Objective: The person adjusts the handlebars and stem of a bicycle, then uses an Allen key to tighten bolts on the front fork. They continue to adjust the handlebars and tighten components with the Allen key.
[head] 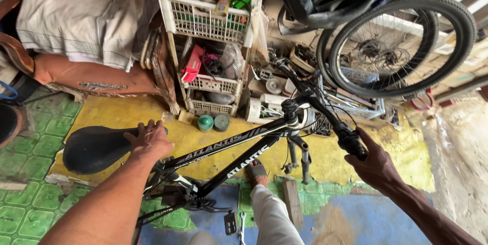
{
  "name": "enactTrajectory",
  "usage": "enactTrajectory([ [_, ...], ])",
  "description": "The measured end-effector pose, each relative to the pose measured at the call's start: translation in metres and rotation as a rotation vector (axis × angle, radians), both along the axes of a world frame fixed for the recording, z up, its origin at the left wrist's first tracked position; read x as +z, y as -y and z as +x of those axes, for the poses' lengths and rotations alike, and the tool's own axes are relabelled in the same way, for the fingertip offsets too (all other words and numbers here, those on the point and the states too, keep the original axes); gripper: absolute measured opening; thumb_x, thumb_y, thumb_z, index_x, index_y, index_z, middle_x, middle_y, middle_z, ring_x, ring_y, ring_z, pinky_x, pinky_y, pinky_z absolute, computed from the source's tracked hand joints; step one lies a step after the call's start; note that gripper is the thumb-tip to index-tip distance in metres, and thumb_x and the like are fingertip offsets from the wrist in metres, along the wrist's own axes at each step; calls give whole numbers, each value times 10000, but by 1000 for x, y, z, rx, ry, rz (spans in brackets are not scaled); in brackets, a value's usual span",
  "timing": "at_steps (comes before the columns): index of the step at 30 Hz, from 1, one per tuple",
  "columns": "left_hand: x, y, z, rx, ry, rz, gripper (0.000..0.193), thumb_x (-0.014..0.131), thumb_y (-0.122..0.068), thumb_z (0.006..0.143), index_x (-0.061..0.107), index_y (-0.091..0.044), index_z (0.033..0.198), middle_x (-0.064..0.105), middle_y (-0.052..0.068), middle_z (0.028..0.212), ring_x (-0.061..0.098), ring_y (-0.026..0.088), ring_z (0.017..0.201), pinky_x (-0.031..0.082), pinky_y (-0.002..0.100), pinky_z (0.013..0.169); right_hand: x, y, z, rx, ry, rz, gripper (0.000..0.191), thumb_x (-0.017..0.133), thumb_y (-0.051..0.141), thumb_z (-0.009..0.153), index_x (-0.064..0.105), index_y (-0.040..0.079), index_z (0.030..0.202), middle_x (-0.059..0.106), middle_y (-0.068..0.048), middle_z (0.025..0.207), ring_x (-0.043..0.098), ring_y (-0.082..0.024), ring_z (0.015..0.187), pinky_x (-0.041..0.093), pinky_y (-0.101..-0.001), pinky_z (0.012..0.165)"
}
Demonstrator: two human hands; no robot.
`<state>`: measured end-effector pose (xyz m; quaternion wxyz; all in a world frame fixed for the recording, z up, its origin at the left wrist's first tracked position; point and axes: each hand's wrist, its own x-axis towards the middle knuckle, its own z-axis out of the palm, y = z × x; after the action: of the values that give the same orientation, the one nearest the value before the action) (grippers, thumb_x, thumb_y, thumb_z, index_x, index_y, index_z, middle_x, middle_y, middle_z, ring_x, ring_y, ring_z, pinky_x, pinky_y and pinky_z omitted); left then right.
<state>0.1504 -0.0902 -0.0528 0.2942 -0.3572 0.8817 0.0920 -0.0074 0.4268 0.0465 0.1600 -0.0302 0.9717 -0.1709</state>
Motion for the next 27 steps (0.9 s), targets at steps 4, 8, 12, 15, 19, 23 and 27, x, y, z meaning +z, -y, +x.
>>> enactTrajectory([
  [4, 0, 4, 18, -99, -22, -13, 947, 701, -264, 878, 139, -275, 1641, 254, 44, 1613, 281, 295, 1476, 204, 592, 1219, -2, -14, 27, -12, -43, -37, 927, 752, 254, 772, 364, 222, 1613, 745, -235, 831, 726, -321, 725, 554, -447, 723],
  [8, -7, 8, 38, -145, -71, 10, 939, 692, -89, 865, 181, -283, 1628, 411, 67, 1531, 436, 284, 1397, 274, 552, 1209, -8, -30, 54, -8, -95, -35, 944, 759, 271, 770, 354, 232, 1621, 737, -244, 961, 736, -342, 808, 561, -458, 752],
  [12, -15, 6, 61, -231, -156, 35, 736, 691, -134, 878, 375, -237, 1535, 518, 52, 1478, 472, 301, 1389, 354, 525, 1173, -24, -41, 92, -66, -131, -3, 940, 764, 302, 783, 355, 227, 1627, 755, -260, 1022, 747, -382, 897, 567, -483, 809],
  [15, -15, -5, 68, -260, -156, 20, 824, 738, -108, 826, 337, -257, 1530, 492, 45, 1466, 447, 290, 1386, 396, 488, 1115, -36, -50, 112, -38, -238, -4, 970, 794, 302, 756, 358, 195, 1616, 728, -285, 1052, 714, -422, 976, 555, -497, 844],
  [19, -4, -24, 76, -213, -122, 37, 731, 741, -79, 814, 438, -216, 1465, 537, 53, 1442, 494, 294, 1362, 413, 486, 1118, -46, -68, 134, -56, -255, -38, 940, 774, 289, 763, 377, 208, 1611, 711, -271, 1138, 716, -432, 986, 555, -491, 857],
  [23, 3, -43, 95, -260, -118, 52, 656, 764, -221, 829, 469, -197, 1415, 544, 59, 1434, 486, 314, 1361, 428, 473, 1109, -47, -94, 162, -77, -251, -78, 928, 788, 268, 771, 373, 212, 1600, 691, -267, 1206, 693, -434, 1056, 545, -484, 863],
  [27, 2, -52, 104, -269, -98, 74, 667, 697, -105, 812, 451, -182, 1427, 573, 91, 1409, 550, 324, 1301, 512, 454, 1033, -54, -119, 186, -143, -198, -166, 916, 765, 231, 780, 370, 243, 1606, 733, -241, 1156, 726, -395, 1076, 546, -473, 887],
])
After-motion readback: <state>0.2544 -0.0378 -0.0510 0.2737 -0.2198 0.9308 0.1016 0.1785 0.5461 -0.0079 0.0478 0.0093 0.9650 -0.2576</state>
